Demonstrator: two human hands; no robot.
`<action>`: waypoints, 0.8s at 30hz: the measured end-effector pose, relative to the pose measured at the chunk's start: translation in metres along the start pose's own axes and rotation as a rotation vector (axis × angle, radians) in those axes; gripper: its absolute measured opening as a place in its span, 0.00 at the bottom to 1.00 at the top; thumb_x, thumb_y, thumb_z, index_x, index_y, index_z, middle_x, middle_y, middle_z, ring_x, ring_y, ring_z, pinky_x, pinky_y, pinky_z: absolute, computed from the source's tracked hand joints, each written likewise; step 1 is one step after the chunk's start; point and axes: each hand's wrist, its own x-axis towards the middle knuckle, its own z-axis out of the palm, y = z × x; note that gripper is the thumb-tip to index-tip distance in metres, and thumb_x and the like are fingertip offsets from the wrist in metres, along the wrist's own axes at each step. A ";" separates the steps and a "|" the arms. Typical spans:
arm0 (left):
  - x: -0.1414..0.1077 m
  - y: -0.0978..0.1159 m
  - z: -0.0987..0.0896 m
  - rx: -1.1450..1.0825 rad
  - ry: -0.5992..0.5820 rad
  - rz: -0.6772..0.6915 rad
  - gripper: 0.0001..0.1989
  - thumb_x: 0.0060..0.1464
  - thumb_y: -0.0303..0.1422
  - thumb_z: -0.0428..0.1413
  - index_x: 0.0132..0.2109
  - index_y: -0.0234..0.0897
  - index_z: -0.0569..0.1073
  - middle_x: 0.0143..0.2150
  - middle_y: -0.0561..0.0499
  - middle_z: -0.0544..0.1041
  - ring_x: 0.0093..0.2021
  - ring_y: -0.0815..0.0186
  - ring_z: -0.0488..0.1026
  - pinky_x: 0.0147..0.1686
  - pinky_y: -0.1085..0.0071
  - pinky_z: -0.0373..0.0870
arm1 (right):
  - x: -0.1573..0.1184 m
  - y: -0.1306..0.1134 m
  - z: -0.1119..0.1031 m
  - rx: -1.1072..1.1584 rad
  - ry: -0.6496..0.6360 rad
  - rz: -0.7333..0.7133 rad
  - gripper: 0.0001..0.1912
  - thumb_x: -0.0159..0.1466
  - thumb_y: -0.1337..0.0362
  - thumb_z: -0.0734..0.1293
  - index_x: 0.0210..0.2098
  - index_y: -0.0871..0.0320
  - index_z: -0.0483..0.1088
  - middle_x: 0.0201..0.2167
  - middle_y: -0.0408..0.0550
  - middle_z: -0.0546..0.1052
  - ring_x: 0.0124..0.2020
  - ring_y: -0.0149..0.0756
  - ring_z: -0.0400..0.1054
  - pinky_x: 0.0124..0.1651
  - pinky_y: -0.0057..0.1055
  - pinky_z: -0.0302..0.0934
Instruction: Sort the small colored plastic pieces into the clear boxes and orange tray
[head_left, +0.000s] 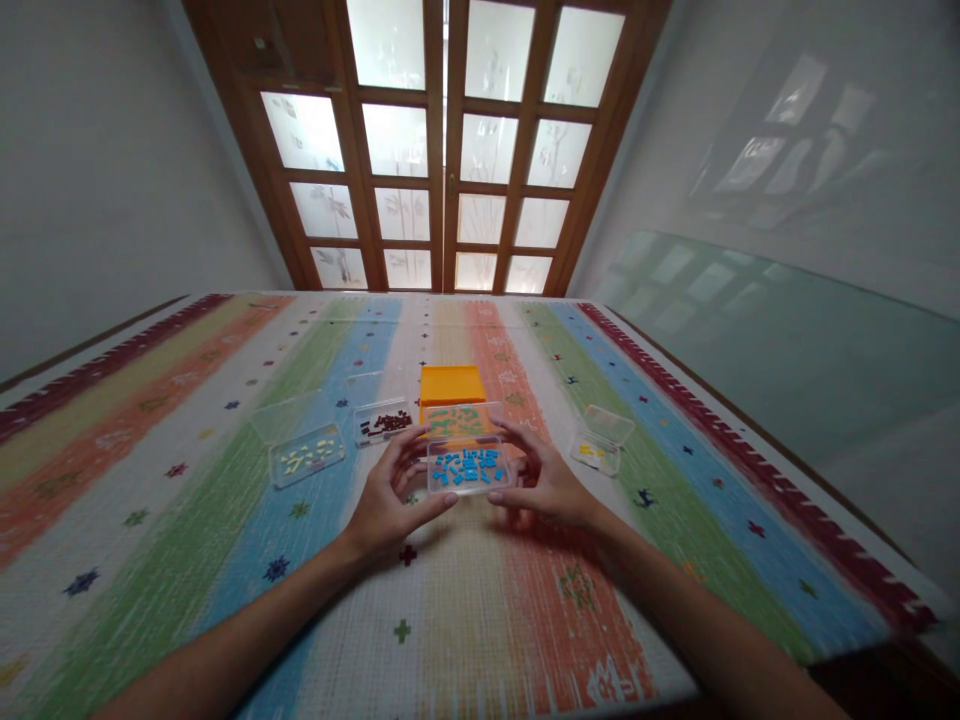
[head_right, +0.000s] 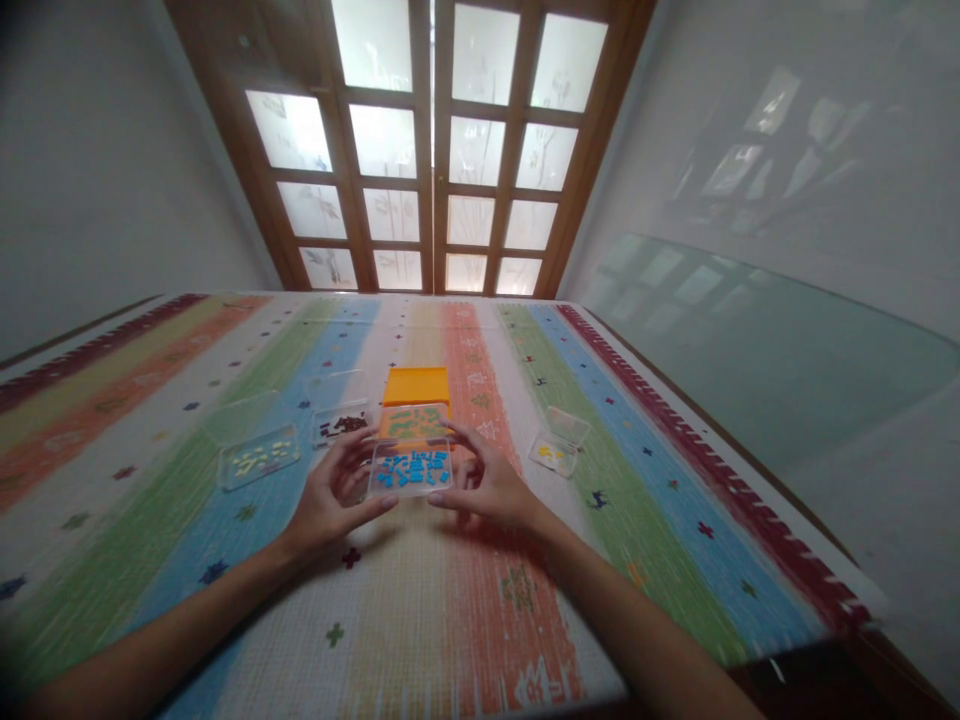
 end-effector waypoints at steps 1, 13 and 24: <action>0.000 0.000 0.000 0.002 -0.001 0.006 0.39 0.44 0.33 0.73 0.62 0.41 0.65 0.59 0.40 0.76 0.61 0.51 0.75 0.59 0.54 0.75 | 0.000 0.000 0.000 0.000 0.005 -0.005 0.48 0.53 0.59 0.81 0.67 0.44 0.59 0.64 0.56 0.70 0.22 0.21 0.72 0.21 0.21 0.69; -0.002 -0.009 0.001 0.007 -0.027 0.026 0.41 0.46 0.34 0.72 0.65 0.41 0.65 0.60 0.38 0.77 0.61 0.51 0.76 0.57 0.55 0.78 | -0.001 0.008 0.002 0.030 0.044 0.007 0.52 0.53 0.58 0.82 0.69 0.43 0.55 0.64 0.58 0.68 0.25 0.25 0.75 0.21 0.22 0.71; -0.002 -0.009 0.000 0.023 -0.047 0.032 0.42 0.47 0.34 0.72 0.67 0.40 0.65 0.59 0.37 0.79 0.55 0.53 0.80 0.55 0.55 0.79 | -0.002 0.011 0.002 0.023 0.055 -0.021 0.54 0.52 0.59 0.82 0.70 0.45 0.52 0.62 0.58 0.70 0.29 0.28 0.75 0.25 0.23 0.71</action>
